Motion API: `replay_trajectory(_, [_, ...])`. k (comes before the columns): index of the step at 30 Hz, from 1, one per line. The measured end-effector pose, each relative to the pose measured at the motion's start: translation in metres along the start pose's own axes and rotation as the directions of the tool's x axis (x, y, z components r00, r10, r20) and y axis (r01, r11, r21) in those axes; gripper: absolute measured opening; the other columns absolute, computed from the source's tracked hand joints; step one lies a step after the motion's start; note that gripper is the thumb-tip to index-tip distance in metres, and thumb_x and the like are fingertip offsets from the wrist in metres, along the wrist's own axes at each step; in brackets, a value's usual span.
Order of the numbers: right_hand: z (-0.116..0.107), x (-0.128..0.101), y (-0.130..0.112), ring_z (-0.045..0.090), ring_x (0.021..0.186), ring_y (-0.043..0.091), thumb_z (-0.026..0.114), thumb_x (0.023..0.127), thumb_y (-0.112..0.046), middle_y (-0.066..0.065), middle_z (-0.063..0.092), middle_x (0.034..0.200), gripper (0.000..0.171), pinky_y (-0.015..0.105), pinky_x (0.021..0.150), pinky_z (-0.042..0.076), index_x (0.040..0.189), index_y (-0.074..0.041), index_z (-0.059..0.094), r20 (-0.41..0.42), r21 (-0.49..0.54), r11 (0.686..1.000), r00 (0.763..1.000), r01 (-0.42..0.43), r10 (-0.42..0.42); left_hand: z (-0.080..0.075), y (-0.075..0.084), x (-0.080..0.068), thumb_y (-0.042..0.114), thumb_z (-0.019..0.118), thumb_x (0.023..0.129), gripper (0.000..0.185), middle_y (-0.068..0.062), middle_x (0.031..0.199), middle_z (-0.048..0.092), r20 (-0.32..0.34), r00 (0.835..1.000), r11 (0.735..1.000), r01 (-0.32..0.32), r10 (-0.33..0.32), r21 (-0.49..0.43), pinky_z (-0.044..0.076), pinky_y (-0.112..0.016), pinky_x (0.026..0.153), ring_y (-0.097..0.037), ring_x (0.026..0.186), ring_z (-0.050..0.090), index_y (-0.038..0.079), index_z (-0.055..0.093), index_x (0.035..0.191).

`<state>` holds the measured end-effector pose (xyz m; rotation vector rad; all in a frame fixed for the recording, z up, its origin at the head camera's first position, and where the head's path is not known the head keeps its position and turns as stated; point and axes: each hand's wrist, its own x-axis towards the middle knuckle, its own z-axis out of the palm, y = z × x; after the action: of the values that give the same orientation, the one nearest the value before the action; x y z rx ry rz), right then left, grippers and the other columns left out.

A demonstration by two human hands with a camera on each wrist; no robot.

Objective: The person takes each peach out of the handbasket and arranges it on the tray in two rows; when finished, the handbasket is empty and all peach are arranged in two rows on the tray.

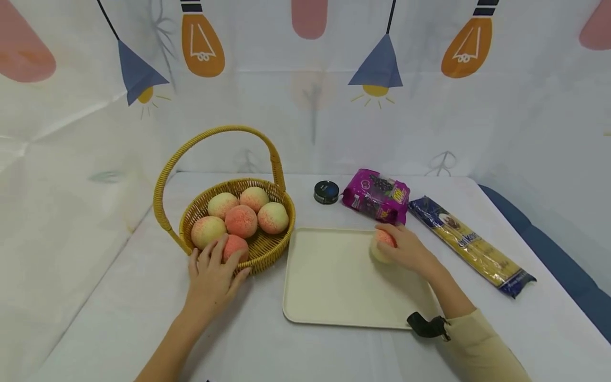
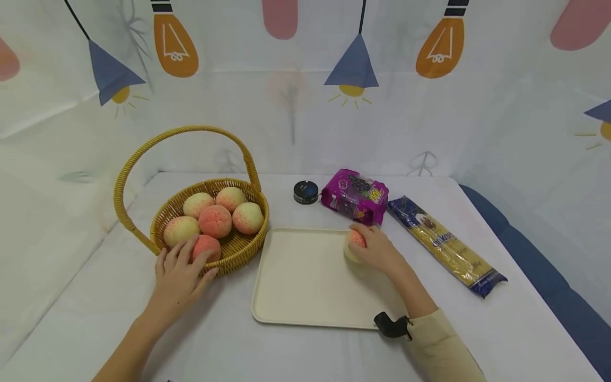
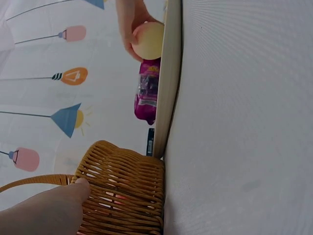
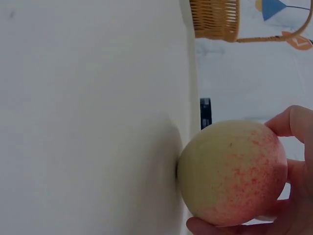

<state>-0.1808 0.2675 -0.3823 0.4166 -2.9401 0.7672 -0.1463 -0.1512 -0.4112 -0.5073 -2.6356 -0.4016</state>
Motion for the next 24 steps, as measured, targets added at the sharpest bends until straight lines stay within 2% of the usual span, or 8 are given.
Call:
replay_trajectory(4, [-0.004, -0.002, 0.003, 0.051, 0.105, 0.043, 0.049, 0.091, -0.029, 0.026, 0.055, 0.116, 0.047, 0.055, 0.083, 0.041, 0.130, -0.002, 0.048, 0.007, -0.017, 1.000, 1.000, -0.020, 0.020, 0.001, 0.000, -0.001, 0.035, 0.059, 0.087, 0.030, -0.023, 0.139, 0.032, -0.001, 1.000, 1.000, -0.005, 0.005, 0.015, 0.007, -0.063, 0.098, -0.043, 0.124, 0.025, 0.015, 0.058, 0.110])
replay_trajectory(12, [-0.004, -0.004, 0.008, 0.053, 0.104, 0.045, 0.043, 0.094, -0.044, 0.030, 0.056, 0.113, 0.058, 0.056, 0.082, 0.042, 0.134, -0.002, 0.043, 0.065, 0.001, 0.995, 0.993, -0.101, 0.101, 0.001, 0.001, -0.004, 0.034, 0.061, 0.086, 0.030, -0.023, 0.137, 0.034, -0.031, 0.999, 0.999, -0.023, 0.024, 0.023, 0.009, -0.063, 0.097, -0.041, 0.124, 0.026, 0.015, 0.058, 0.109])
replay_trajectory(19, [-0.008, 0.000, 0.005, 0.043, 0.115, 0.047, 0.042, 0.095, -0.042, 0.031, 0.047, 0.125, 0.061, 0.060, 0.090, 0.034, 0.137, 0.002, 0.035, 0.045, -0.005, 1.000, 0.999, -0.029, 0.029, -0.001, 0.002, -0.005, 0.034, 0.060, 0.087, 0.030, -0.022, 0.137, 0.034, -0.029, 0.999, 1.000, -0.018, 0.018, 0.020, 0.009, -0.062, 0.098, -0.041, 0.124, 0.026, 0.016, 0.058, 0.110])
replay_trajectory(24, [-0.012, 0.009, -0.009, 0.033, 0.122, 0.047, 0.047, 0.093, -0.044, 0.028, 0.039, 0.133, 0.065, 0.062, 0.094, 0.026, 0.138, 0.000, 0.034, -0.003, -0.012, 1.000, 1.000, 0.016, -0.016, 0.000, 0.001, -0.003, 0.035, 0.059, 0.088, 0.029, -0.021, 0.138, 0.033, -0.028, 0.999, 1.000, -0.020, 0.021, 0.015, 0.008, -0.062, 0.098, -0.041, 0.125, 0.025, 0.016, 0.058, 0.111])
